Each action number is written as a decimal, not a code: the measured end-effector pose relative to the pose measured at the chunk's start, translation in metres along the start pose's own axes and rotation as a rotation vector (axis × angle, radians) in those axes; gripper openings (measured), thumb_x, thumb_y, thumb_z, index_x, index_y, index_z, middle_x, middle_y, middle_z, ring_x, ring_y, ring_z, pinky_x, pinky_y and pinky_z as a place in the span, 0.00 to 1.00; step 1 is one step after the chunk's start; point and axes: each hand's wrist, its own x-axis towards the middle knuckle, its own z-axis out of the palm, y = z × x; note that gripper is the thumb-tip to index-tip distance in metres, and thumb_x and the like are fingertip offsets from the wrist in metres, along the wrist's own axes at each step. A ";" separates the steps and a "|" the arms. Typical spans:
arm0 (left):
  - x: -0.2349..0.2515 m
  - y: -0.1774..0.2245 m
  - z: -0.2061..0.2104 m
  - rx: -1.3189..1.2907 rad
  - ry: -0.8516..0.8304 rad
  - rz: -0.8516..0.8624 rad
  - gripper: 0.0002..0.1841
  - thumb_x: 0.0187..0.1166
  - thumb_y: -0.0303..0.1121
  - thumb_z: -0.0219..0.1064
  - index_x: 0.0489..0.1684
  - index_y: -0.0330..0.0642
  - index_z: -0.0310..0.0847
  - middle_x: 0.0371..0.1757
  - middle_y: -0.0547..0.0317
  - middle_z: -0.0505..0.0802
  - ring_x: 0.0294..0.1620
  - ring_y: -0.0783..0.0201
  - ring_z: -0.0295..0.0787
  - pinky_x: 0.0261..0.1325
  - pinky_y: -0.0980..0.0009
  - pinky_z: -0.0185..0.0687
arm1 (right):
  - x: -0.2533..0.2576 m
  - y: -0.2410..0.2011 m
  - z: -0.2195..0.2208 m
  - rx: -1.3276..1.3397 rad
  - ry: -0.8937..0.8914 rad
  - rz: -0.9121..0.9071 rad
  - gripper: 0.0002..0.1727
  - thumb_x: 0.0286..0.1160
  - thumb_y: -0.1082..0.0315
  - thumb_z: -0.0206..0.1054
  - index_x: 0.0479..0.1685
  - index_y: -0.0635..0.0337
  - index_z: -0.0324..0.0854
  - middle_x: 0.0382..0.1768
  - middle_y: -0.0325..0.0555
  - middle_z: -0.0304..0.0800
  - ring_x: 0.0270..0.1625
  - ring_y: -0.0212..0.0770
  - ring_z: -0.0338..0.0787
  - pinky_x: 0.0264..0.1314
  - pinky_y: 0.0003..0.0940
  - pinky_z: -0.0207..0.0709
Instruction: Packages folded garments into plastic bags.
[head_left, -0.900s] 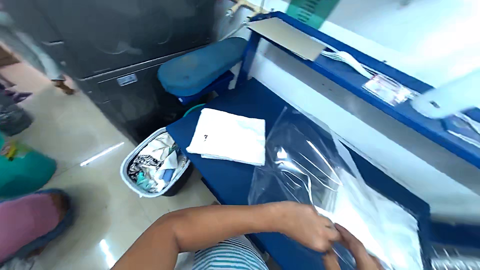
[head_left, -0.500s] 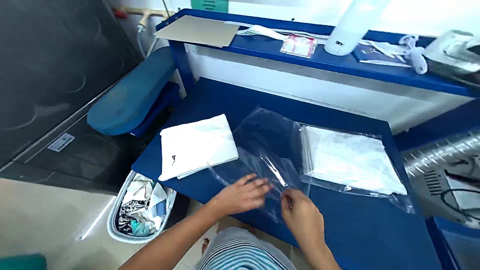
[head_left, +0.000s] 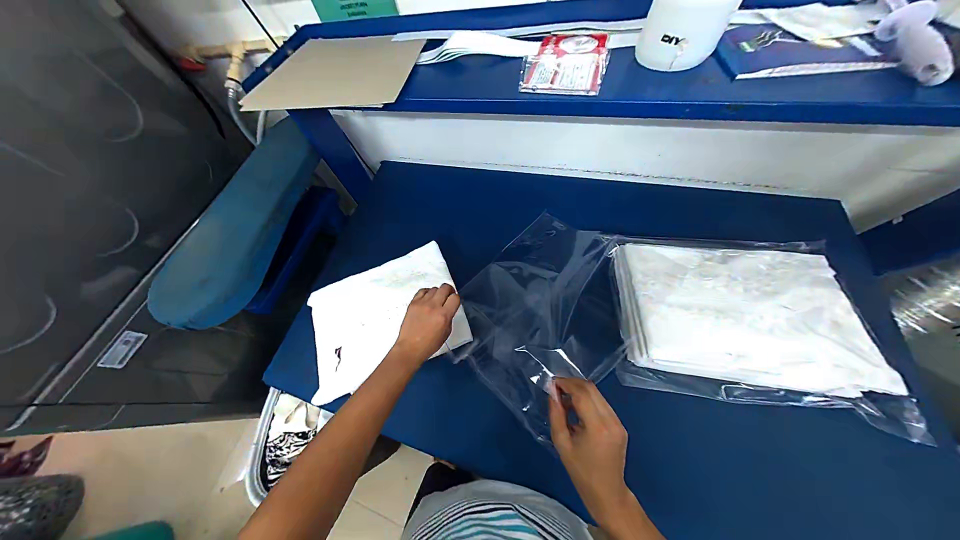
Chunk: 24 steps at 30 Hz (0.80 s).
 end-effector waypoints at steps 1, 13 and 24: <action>0.000 -0.007 0.001 -0.017 0.016 0.068 0.05 0.74 0.22 0.66 0.38 0.41 0.87 0.50 0.51 0.92 0.51 0.53 0.91 0.60 0.53 0.87 | 0.000 0.001 0.005 -0.005 0.014 0.014 0.11 0.77 0.61 0.66 0.41 0.55 0.92 0.37 0.39 0.92 0.37 0.36 0.91 0.39 0.34 0.87; 0.052 -0.083 0.040 0.088 -0.210 -0.019 0.20 0.81 0.32 0.63 0.71 0.52 0.86 0.65 0.46 0.89 0.66 0.44 0.84 0.69 0.42 0.76 | -0.002 -0.032 0.060 -0.361 0.078 0.472 0.24 0.65 0.64 0.77 0.63 0.62 0.86 0.59 0.61 0.88 0.61 0.61 0.88 0.60 0.58 0.85; 0.105 -0.132 0.050 -0.033 -0.362 0.112 0.33 0.69 0.21 0.73 0.79 0.50 0.78 0.58 0.37 0.91 0.62 0.34 0.84 0.74 0.29 0.66 | 0.020 -0.058 0.127 0.899 -0.148 1.405 0.14 0.86 0.59 0.66 0.53 0.62 0.82 0.34 0.46 0.92 0.25 0.35 0.86 0.24 0.27 0.79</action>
